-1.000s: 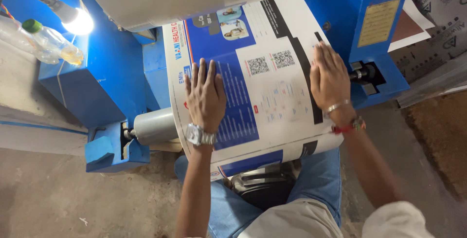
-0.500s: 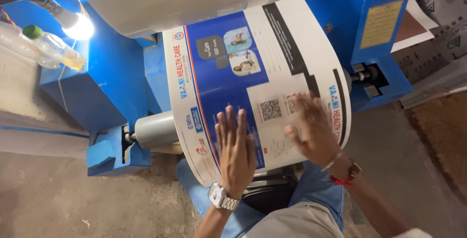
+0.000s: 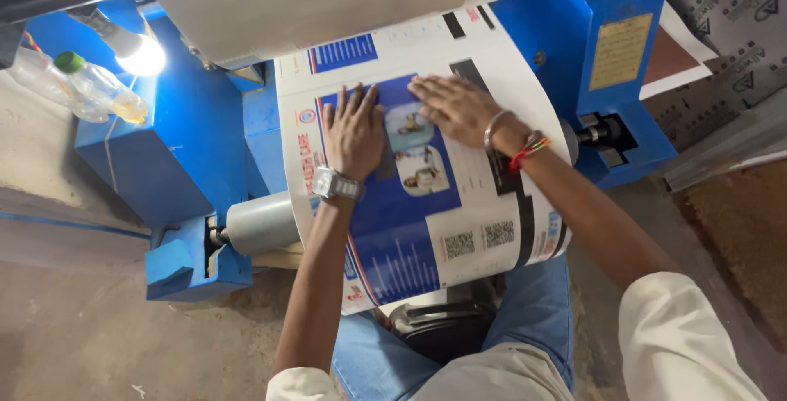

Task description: The person operates a blue laminating machine, feeding a large printed sheet through rollers and smoothing it with both hands to ensure proper adhesion.

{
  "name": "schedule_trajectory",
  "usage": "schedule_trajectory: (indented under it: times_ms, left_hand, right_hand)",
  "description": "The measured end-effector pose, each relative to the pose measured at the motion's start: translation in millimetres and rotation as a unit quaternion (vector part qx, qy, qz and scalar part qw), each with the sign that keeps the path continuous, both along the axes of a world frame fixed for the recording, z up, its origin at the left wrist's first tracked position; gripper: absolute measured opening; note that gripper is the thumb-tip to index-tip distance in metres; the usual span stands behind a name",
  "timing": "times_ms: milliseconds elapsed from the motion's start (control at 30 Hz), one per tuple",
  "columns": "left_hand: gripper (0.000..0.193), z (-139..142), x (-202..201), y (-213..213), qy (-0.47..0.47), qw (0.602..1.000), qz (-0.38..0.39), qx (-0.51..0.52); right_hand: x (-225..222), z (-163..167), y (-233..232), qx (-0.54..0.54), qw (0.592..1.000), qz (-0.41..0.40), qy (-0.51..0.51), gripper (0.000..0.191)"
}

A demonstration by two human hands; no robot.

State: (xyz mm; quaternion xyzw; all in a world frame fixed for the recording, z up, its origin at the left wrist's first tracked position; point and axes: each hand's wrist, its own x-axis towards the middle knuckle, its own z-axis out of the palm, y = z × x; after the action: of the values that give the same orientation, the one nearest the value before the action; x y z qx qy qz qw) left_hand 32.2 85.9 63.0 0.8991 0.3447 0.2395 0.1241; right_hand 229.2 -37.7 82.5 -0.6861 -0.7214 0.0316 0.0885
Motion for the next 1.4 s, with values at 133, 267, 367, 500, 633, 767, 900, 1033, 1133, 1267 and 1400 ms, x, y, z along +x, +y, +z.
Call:
schedule_trajectory:
  times_ms: [133,267,367,500,633,767,900,1033,1133,1267,1400]
  left_hand:
    - [0.049,6.7,-26.2,37.0,0.014,0.998,0.062,-0.023]
    - [0.048,-4.9,-41.5,6.7,-0.039,0.995,0.06,0.076]
    - [0.044,-6.0,-59.1,-31.9,-0.082,0.994,0.062,0.043]
    - [0.042,3.5,-72.4,-62.0,-0.102,0.991,0.063,0.066]
    - [0.041,-1.2,-87.7,-92.5,-0.121,0.988,0.067,0.064]
    - [0.045,-7.8,-96.8,-130.3,-0.14,0.985,0.073,0.065]
    - [0.045,-6.8,-89.1,-166.1,-0.157,0.987,-0.001,-0.011]
    - [0.055,-2.6,-46.6,-140.2,-0.123,0.989,-0.086,0.015]
    - [0.059,2.4,-19.9,-90.5,-0.086,0.993,-0.055,0.066]
    - [0.048,6.5,-5.0,-32.3,-0.013,0.999,-0.029,0.027]
    - [0.048,14.1,-10.7,3.9,0.005,1.0,0.014,-0.026]
  right_hand:
    - [42.0,-3.8,-12.4,-0.003,0.999,-0.021,-0.033,0.062]
    - [58.5,-4.2,-59.0,0.09,0.989,-0.118,0.005,0.063]
    - [36.0,-11.2,-92.0,0.165,0.97,-0.176,-0.006,0.056]
    - [-8.6,-29.1,-138.0,0.258,0.936,-0.238,-0.012,0.049]
    - [-43.7,-51.7,-163.1,0.33,0.901,-0.28,-0.013,0.048]
    - [-80.4,-65.9,-174.8,0.361,0.89,-0.279,0.011,0.049]
    - [-103.4,-59.9,-162.1,0.273,0.949,-0.14,0.069,0.054]
    - [-87.2,-41.6,-95.4,0.161,0.987,0.013,-0.011,0.072]
    - [-50.8,-21.6,-51.4,0.101,0.993,0.056,-0.036,0.098]
    - [-3.1,-9.6,-12.2,-0.009,0.999,0.02,-0.025,0.061]
    - [42.2,0.7,-1.0,0.006,0.999,-0.05,-0.012,0.063]
